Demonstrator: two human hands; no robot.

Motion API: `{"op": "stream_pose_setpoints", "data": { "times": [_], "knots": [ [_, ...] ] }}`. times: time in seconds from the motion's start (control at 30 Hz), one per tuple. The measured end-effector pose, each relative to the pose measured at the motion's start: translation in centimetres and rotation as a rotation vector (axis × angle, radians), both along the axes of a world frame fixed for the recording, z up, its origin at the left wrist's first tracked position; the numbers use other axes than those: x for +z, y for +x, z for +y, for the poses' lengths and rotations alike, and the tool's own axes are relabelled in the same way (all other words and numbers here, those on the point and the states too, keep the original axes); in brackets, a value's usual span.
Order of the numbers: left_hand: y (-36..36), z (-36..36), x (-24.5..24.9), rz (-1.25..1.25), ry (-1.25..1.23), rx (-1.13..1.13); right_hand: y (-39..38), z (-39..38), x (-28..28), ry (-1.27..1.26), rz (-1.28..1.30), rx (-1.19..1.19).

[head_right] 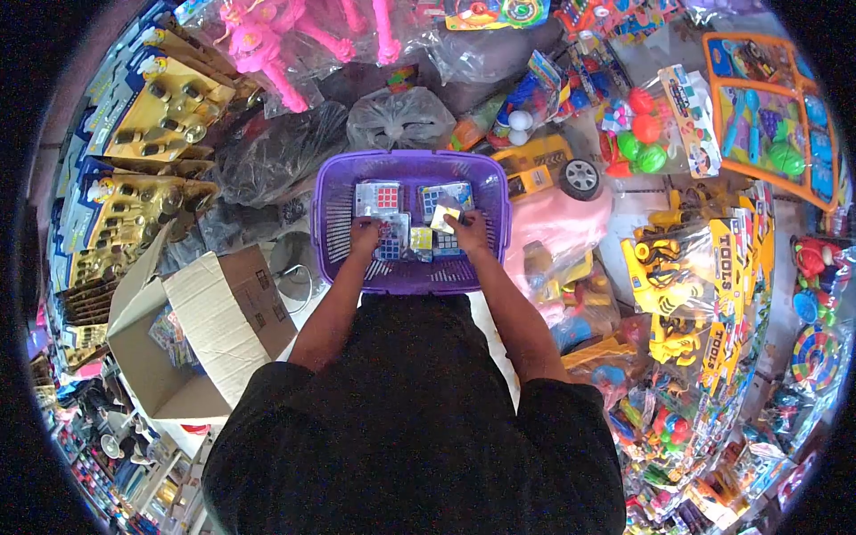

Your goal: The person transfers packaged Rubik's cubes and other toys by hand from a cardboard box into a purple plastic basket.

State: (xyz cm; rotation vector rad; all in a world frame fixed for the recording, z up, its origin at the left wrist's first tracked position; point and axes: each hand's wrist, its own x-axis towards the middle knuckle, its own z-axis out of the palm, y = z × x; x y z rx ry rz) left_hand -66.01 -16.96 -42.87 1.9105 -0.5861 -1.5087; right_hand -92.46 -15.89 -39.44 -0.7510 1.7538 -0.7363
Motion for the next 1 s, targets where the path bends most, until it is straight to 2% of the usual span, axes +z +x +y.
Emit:
{"op": "stream_pose_setpoints", "data": {
  "times": [0.07,0.13,0.17,0.2,0.27,0.3,0.4,0.43,0.53,0.63,0.73,0.83,1.0],
  "knots": [
    [0.0,0.0,-1.7,-0.069,-0.046,-0.186,0.0,-0.2,1.5,0.004,0.131,0.089],
    [-0.2,0.1,-2.0,-0.300,-0.066,-0.465,-0.6,-0.4,0.8,-0.022,0.265,0.257],
    [-0.2,0.2,-2.1,-0.402,-0.044,-0.597,-1.3,-0.1,0.8,0.073,0.234,0.333],
    [-0.4,0.3,-1.5,-0.504,-0.023,-0.732,-1.4,0.3,0.9,0.068,0.240,0.383],
    [-0.6,0.7,-0.3,-0.425,0.052,-0.833,-1.8,1.0,1.2,0.054,0.256,0.475],
    [-0.8,0.8,1.0,-0.384,0.090,-0.883,-1.5,0.7,3.7,0.165,0.228,0.531],
    [-2.3,1.8,3.6,-0.532,-0.044,-1.048,-1.3,1.4,2.5,0.132,0.206,0.581],
    [-3.0,1.5,4.6,-0.499,0.033,-1.151,-1.0,1.8,2.0,0.145,0.208,0.568],
    [-4.7,1.5,7.9,-0.559,0.149,-1.225,-0.7,1.5,1.6,0.228,0.084,0.438],
    [-5.2,1.6,8.4,-0.574,0.199,-1.227,-0.1,2.4,2.2,-0.012,0.214,0.453],
    [-5.4,1.4,8.8,-0.555,0.208,-1.255,-0.1,2.2,1.1,-0.099,0.143,0.532],
    [-5.5,1.1,8.6,-0.545,0.236,-1.284,0.4,1.5,0.8,0.126,0.158,0.606],
    [-4.7,0.3,8.8,-0.514,0.243,-1.399,0.6,1.3,1.4,0.124,0.233,0.631]
  ]
}}
